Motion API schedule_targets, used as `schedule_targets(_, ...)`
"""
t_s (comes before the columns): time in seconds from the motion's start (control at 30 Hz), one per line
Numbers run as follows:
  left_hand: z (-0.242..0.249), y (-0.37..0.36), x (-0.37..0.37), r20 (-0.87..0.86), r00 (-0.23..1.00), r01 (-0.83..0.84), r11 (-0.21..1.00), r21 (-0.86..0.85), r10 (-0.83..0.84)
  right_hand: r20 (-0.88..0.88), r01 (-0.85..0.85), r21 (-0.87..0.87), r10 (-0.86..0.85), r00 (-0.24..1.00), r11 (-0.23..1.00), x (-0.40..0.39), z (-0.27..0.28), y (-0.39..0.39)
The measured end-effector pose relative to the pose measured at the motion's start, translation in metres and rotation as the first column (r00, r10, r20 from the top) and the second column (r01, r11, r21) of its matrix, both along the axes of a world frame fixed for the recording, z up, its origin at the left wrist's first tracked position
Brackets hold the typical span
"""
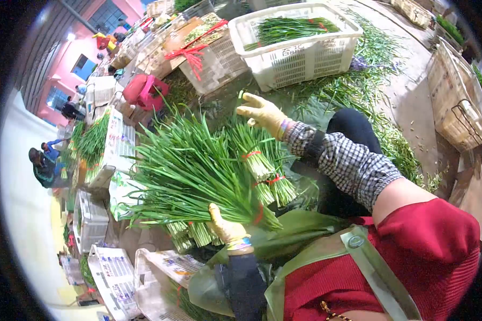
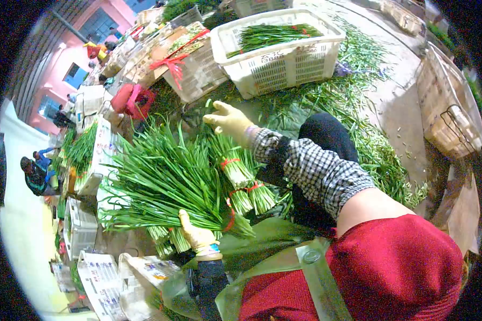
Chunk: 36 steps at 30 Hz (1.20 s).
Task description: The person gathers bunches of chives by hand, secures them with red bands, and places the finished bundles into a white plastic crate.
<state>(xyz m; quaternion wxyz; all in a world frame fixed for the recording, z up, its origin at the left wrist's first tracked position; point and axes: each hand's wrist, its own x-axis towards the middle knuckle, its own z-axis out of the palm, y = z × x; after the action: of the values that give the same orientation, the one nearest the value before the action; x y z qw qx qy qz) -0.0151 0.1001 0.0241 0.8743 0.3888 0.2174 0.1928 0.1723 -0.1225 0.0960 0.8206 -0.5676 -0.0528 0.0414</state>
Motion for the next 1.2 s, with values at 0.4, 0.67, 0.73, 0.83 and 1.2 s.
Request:
schedule_targets(0.4,-0.016,0.004,0.000,-0.020,0.996,0.092,0.980,0.179,-0.090,0.149,-0.210,0.144,0.188,0.971,0.967,0.006,0.024,-0.028)
schedule_targets(0.67,-0.008,0.002,-0.003,-0.021,0.999,0.030,0.993,0.113,-0.028,0.309,0.328,-0.637,-0.159,0.938,0.697,0.037,-0.016,-0.049)
schedule_targets(0.73,-0.005,0.000,-0.003,-0.003,0.999,0.035,0.997,0.067,-0.035,0.299,0.362,-0.667,-0.211,0.931,0.651,0.019,0.005,-0.046)
schedule_targets(0.83,-0.011,0.001,-0.002,-0.010,0.997,0.075,0.985,0.152,-0.075,0.134,0.001,-0.236,0.032,0.990,0.972,0.017,0.018,-0.036)
schedule_targets(1.2,-0.010,-0.004,-0.007,-0.030,0.998,0.067,0.972,0.223,-0.062,0.255,-0.219,-0.153,0.252,0.933,0.964,-0.014,0.047,-0.004)
